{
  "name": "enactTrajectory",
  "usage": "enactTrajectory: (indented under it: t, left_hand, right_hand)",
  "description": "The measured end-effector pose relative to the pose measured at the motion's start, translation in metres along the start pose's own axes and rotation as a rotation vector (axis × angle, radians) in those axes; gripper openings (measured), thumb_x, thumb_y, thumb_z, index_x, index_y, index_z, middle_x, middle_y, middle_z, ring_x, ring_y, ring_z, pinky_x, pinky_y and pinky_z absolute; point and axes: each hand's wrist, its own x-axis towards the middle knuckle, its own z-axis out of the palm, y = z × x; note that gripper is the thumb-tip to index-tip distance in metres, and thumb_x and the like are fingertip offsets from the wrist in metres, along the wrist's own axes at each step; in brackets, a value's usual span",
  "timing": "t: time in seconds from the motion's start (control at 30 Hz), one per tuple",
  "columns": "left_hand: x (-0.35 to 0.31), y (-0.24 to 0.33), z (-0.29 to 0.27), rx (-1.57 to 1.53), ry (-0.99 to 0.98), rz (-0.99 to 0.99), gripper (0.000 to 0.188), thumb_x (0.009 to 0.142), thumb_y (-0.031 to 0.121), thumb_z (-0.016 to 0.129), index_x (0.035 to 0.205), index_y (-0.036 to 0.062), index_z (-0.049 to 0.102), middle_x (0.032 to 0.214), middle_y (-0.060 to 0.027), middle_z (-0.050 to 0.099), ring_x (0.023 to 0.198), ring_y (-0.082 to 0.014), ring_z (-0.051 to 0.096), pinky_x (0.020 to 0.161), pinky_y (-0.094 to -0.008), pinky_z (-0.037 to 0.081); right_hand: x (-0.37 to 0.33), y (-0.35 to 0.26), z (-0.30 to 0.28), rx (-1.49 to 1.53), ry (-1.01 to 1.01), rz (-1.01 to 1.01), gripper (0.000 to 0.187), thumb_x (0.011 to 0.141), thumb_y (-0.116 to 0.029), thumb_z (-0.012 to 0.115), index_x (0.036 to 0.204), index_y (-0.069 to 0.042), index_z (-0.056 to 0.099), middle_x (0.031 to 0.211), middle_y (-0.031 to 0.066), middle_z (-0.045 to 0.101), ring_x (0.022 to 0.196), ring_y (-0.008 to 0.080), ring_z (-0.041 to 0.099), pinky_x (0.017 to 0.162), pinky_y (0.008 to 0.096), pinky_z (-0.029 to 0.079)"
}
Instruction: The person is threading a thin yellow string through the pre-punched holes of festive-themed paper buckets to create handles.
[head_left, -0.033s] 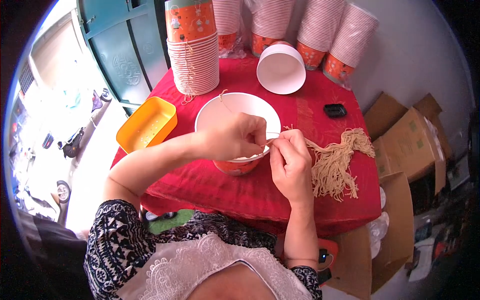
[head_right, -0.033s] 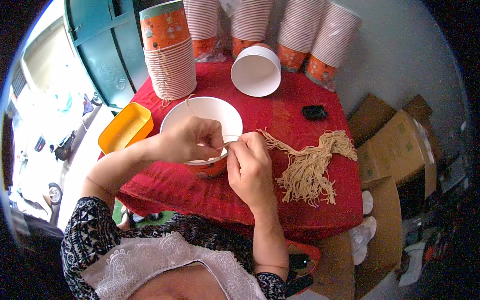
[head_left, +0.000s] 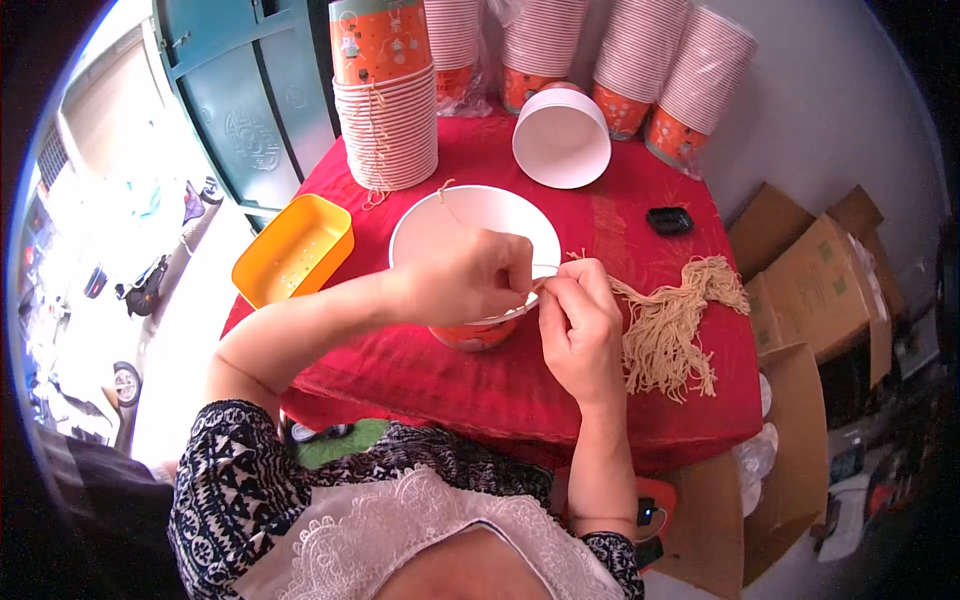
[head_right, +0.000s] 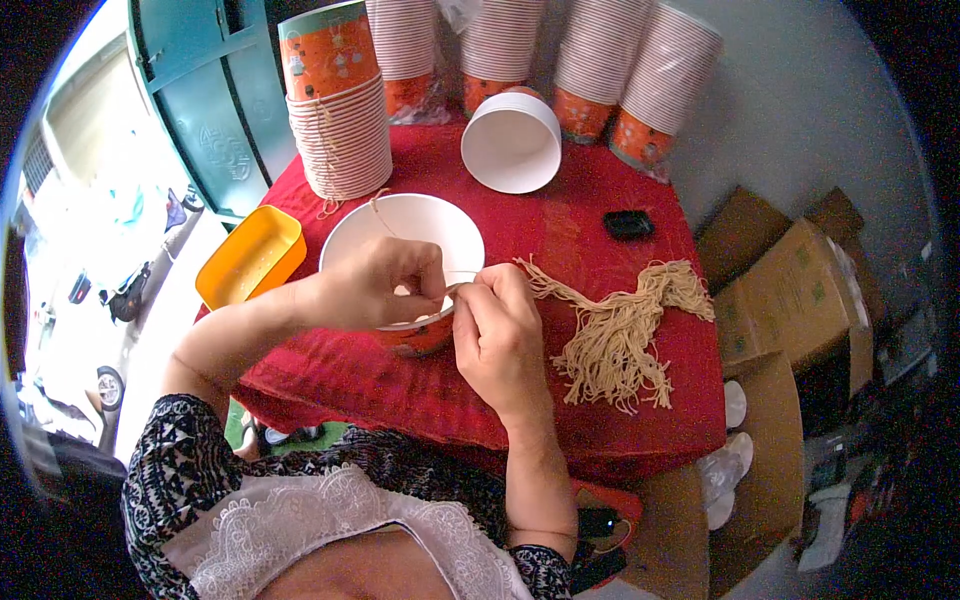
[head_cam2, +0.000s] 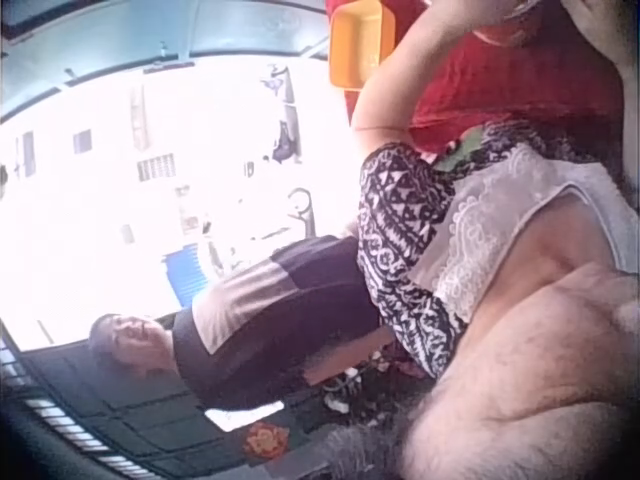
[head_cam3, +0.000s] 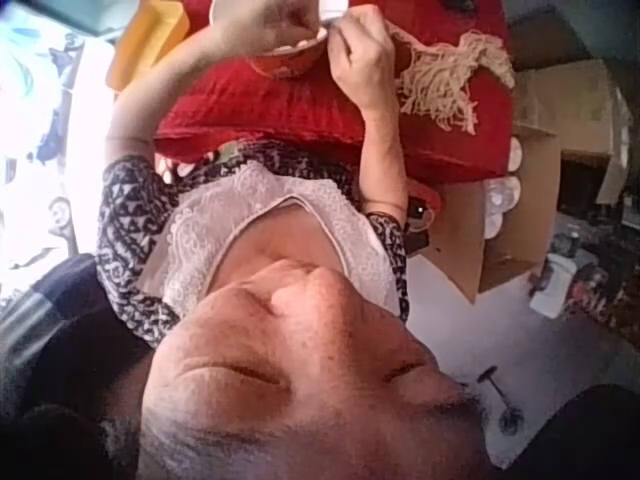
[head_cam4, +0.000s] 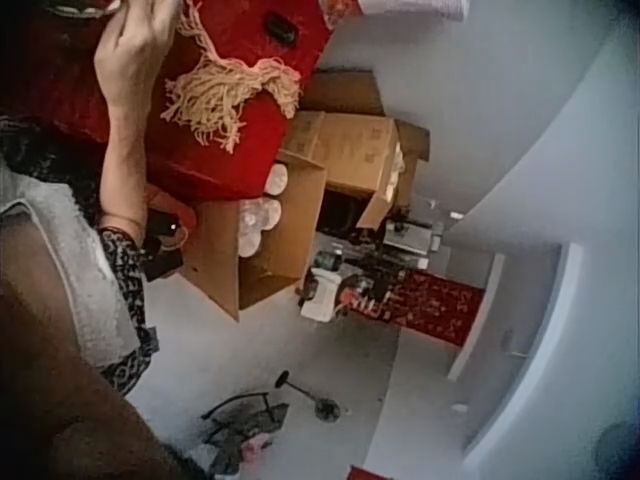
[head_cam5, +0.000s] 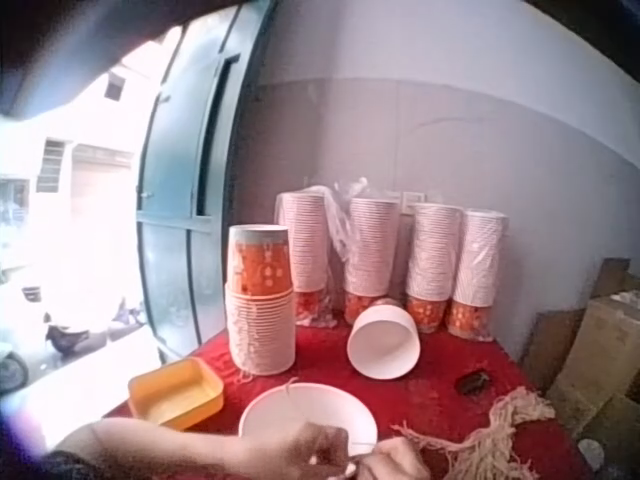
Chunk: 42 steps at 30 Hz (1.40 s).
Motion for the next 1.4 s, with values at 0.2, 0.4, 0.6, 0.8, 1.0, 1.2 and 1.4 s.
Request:
enactTrajectory:
  t: [0.2,0.4,0.6,0.8,1.0,1.2,1.4]
  left_hand:
    - [-0.006,0.006,0.014,0.427,0.228,0.272,0.012,0.080,0.005,0.065,0.083,0.0002,0.055,0.069,-0.0157,0.061,0.071,-0.0357,0.065,0.061,-0.0415,0.051]
    - [-0.007,0.008,0.016,0.482,0.263,0.222,0.016,0.081,0.008,0.064,0.081,-0.0008,0.051,0.064,-0.0188,0.058,0.064,-0.0397,0.063,0.054,-0.0466,0.049]
    - [-0.008,0.007,0.016,0.557,0.264,0.192,0.018,0.084,0.012,0.064,0.083,-0.0005,0.052,0.060,-0.0180,0.058,0.058,-0.0396,0.061,0.052,-0.0474,0.048]
    - [-0.009,0.006,0.017,0.569,0.274,0.194,0.018,0.085,0.016,0.065,0.086,0.0014,0.053,0.061,-0.0167,0.059,0.058,-0.0378,0.062,0.051,-0.0472,0.049]
    - [-0.010,0.004,0.017,0.558,0.267,0.166,0.017,0.084,0.016,0.066,0.088,0.0040,0.055,0.064,-0.0158,0.061,0.060,-0.0378,0.063,0.053,-0.0462,0.050]
    - [-0.007,0.006,0.007,0.185,0.158,0.092,0.014,0.081,0.009,0.065,0.091,0.0011,0.058,0.071,-0.0156,0.063,0.068,-0.0332,0.066,0.061,-0.0411,0.051]
    - [-0.004,0.006,0.004,0.167,0.131,0.051,0.011,0.080,0.006,0.065,0.086,-0.0008,0.059,0.073,-0.0153,0.064,0.067,-0.0302,0.066,0.062,-0.0394,0.051]
  right_hand:
    - [0.001,-0.001,0.002,-0.004,0.007,-0.002,0.010,0.077,0.007,0.064,0.088,0.006,0.063,0.087,0.0132,0.055,0.080,0.0284,0.058,0.069,0.0380,0.049]
    - [0.000,-0.001,0.001,0.020,-0.002,0.021,0.013,0.078,0.007,0.063,0.091,0.005,0.064,0.087,0.0127,0.055,0.081,0.0283,0.058,0.070,0.0377,0.049]
    - [0.003,-0.001,0.000,0.042,-0.020,0.030,0.016,0.084,0.004,0.062,0.099,0.006,0.064,0.090,0.0132,0.052,0.085,0.0271,0.054,0.075,0.0363,0.047]
    - [0.004,0.002,0.001,0.068,-0.039,0.026,0.013,0.087,-0.001,0.061,0.098,0.006,0.063,0.091,0.0131,0.050,0.088,0.0276,0.050,0.080,0.0374,0.042]
    - [0.005,0.001,0.004,0.119,-0.043,0.066,0.006,0.085,0.001,0.061,0.089,0.005,0.059,0.092,0.0136,0.050,0.087,0.0285,0.049,0.081,0.0387,0.041]
    - [0.002,-0.003,0.010,0.122,0.022,0.078,0.005,0.086,0.002,0.060,0.087,0.004,0.056,0.093,0.0143,0.050,0.088,0.0290,0.050,0.079,0.0387,0.043]
    - [0.000,-0.003,0.010,0.114,0.038,0.089,0.004,0.088,0.002,0.059,0.087,0.004,0.056,0.094,0.0133,0.050,0.087,0.0269,0.052,0.077,0.0365,0.045]
